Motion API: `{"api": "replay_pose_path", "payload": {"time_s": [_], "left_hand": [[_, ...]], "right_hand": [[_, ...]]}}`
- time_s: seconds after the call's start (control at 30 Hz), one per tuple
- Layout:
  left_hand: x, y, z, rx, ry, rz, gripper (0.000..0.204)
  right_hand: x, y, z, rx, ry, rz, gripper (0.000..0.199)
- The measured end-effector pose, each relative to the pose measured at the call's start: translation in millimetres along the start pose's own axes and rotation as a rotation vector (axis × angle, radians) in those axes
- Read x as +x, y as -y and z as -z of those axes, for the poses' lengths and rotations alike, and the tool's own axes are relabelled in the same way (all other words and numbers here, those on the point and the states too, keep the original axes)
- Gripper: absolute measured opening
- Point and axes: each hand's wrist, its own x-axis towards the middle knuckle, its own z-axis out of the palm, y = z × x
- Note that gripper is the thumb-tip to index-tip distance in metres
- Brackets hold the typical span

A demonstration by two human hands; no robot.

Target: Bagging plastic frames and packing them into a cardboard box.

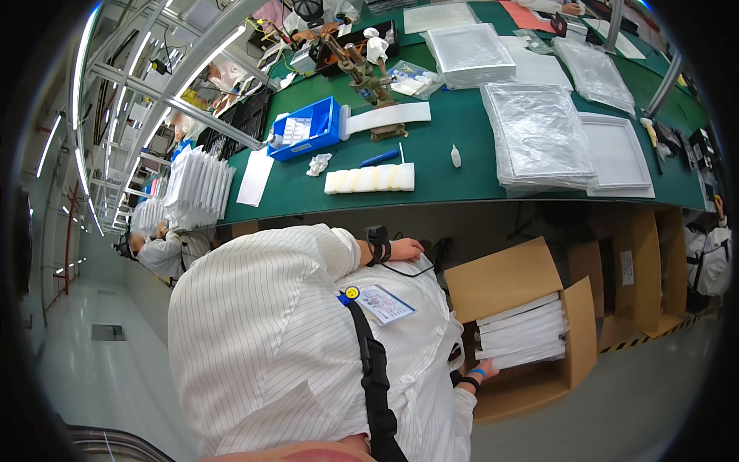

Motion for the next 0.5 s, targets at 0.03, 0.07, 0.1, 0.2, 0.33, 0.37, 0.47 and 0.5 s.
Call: {"api": "replay_pose_path", "payload": {"time_s": [0.03,0.07,0.1,0.2,0.33,0.37,0.47,0.5], "left_hand": [[-0.5,-0.6,0.0,-0.005,0.002,0.001,0.037],[-0.9,-1.4,-0.2,-0.007,0.000,0.004,0.037],[-1.2,-2.4,-1.1,-0.009,0.000,0.007,0.036],[2.1,6.0,3.8,-0.018,-0.015,0.007,0.036],[5.6,8.1,1.7,-0.018,0.005,-0.019,0.035],[5.1,8.9,1.6,-0.016,0.002,-0.019,0.035],[6.8,10.6,1.3,-0.016,0.003,-0.024,0.035],[8.4,11.1,0.5,-0.020,0.007,-0.032,0.035]], "right_hand": [[1.4,-0.9,1.4,-0.004,-0.002,0.003,0.059],[2.3,-2.3,2.7,-0.008,-0.006,-0.007,0.059],[3.4,-3.2,4.9,-0.010,-0.012,-0.016,0.060],[-13.2,12.3,-3.2,-0.012,-0.009,-0.060,0.063],[-19.9,16.3,2.0,0.049,0.026,-0.009,0.065],[-20.9,16.3,1.2,0.053,0.050,0.003,0.065],[-22.4,15.6,1.0,0.011,0.044,-0.004,0.065],[-21.7,15.1,2.8,-0.035,0.014,-0.020,0.065]]}}
